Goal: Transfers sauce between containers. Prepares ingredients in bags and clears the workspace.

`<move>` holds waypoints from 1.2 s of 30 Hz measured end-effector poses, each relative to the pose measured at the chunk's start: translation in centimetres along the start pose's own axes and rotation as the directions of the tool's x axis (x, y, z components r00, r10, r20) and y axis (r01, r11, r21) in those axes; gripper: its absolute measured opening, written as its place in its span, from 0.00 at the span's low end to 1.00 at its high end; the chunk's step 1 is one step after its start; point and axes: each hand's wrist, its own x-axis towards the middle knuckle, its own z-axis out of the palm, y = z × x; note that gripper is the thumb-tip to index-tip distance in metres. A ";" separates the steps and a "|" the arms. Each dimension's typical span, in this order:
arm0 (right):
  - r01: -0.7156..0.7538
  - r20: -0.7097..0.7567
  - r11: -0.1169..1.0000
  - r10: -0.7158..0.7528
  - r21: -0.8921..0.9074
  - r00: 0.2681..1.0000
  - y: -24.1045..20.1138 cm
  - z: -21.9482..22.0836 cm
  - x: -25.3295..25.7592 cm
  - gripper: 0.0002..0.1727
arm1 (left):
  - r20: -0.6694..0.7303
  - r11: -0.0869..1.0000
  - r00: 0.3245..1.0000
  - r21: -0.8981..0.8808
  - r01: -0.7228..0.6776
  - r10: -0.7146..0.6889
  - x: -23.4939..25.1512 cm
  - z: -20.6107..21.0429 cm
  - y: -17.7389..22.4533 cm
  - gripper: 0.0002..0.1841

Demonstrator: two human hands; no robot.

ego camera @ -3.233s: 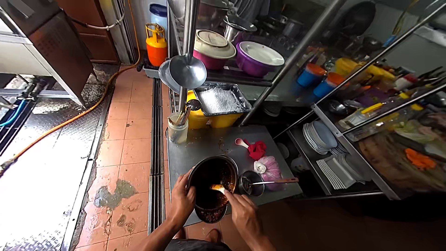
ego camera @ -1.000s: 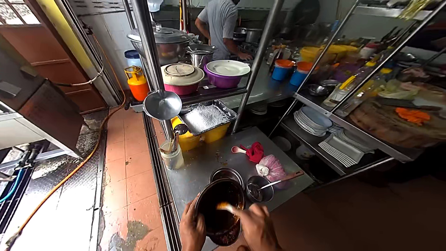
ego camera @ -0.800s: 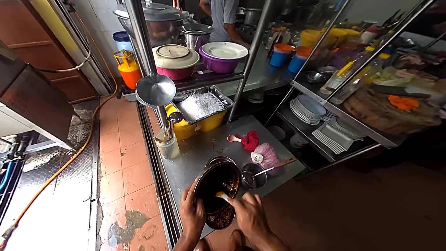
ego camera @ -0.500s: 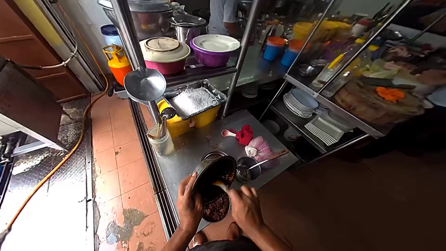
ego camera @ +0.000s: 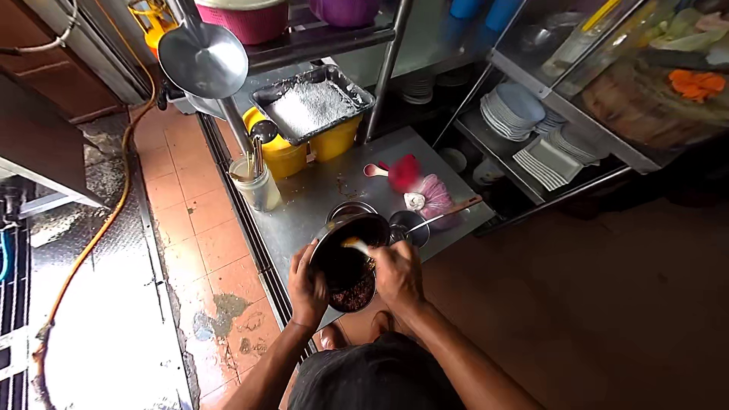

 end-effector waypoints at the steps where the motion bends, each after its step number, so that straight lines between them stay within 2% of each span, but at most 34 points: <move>1: 0.058 0.042 0.998 -0.058 -0.002 0.997 0.3 0.1 -0.5 0.11 | -0.003 1.000 1.000 -0.009 0.016 -0.016 0.5 0.0 0.1 0.25; 3: 0.098 0.043 0.995 -0.098 0.002 0.994 0.7 -0.3 -0.6 0.12 | -0.004 0.999 0.999 -0.019 0.041 -0.041 1.5 -0.2 0.0 0.25; 7: -0.039 -0.143 0.999 0.039 0.008 0.989 0.9 -1.3 2.7 0.13 | 0.045 0.990 0.991 -0.071 0.125 -0.122 1.6 -0.8 0.7 0.26; 10: 0.052 -0.037 0.997 -0.050 0.052 0.998 1.0 0.0 0.5 0.13 | 0.030 0.975 0.983 -0.131 0.181 -0.179 2.3 -0.5 1.1 0.25; 12: 0.108 -0.066 0.991 -0.103 0.078 0.992 1.1 0.1 0.0 0.13 | 0.043 0.975 0.985 -0.142 0.169 -0.164 2.8 -0.6 0.8 0.25; 16: 0.025 -0.209 0.999 -0.018 0.033 0.978 1.1 -1.0 3.6 0.12 | 0.143 0.988 0.985 -0.111 0.110 -0.094 2.8 -1.1 1.5 0.25; 19: 0.178 -0.043 0.984 -0.177 0.007 0.983 1.6 -0.7 1.0 0.13 | 0.135 0.990 0.988 -0.105 0.093 -0.079 3.8 -0.8 1.8 0.25; 21: 0.206 -0.055 0.978 -0.207 -0.015 0.977 1.9 -0.9 1.0 0.13 | 0.140 0.993 0.988 -0.090 0.076 -0.063 4.4 -0.8 1.6 0.26; 24: 0.086 -0.172 0.996 -0.091 -0.036 0.981 1.6 -1.6 3.4 0.12 | 0.183 0.995 0.982 -0.074 0.067 -0.053 3.6 -1.2 1.7 0.27; 25: 0.058 -0.148 0.997 -0.064 -0.044 0.987 1.5 -1.4 3.2 0.12 | 0.178 0.996 0.983 -0.071 0.061 -0.048 3.4 -1.0 1.8 0.27; 27: 0.047 -0.011 0.998 -0.047 -0.039 0.999 1.8 -0.5 0.7 0.14 | 0.131 0.997 0.991 -0.066 0.030 -0.021 3.6 -0.3 1.5 0.27; 29: -0.009 0.044 1.000 0.009 -0.001 0.999 1.9 0.5 -1.8 0.14 | 0.094 0.999 0.994 -0.015 -0.045 0.046 3.6 0.2 0.7 0.27; 31: -0.049 0.087 0.997 0.044 0.055 0.995 1.7 0.6 -3.4 0.14 | 0.115 0.989 0.986 0.072 -0.132 0.123 2.5 0.1 0.0 0.26; 34: -0.027 0.155 0.998 0.018 0.058 0.988 2.3 0.6 -4.5 0.13 | 0.142 0.958 0.962 0.139 -0.252 0.233 1.5 0.1 -1.3 0.26; 36: 0.012 0.178 0.999 -0.020 0.049 0.984 2.9 0.4 -4.9 0.13 | 0.122 0.950 0.960 0.158 -0.271 0.253 1.5 0.3 -1.9 0.26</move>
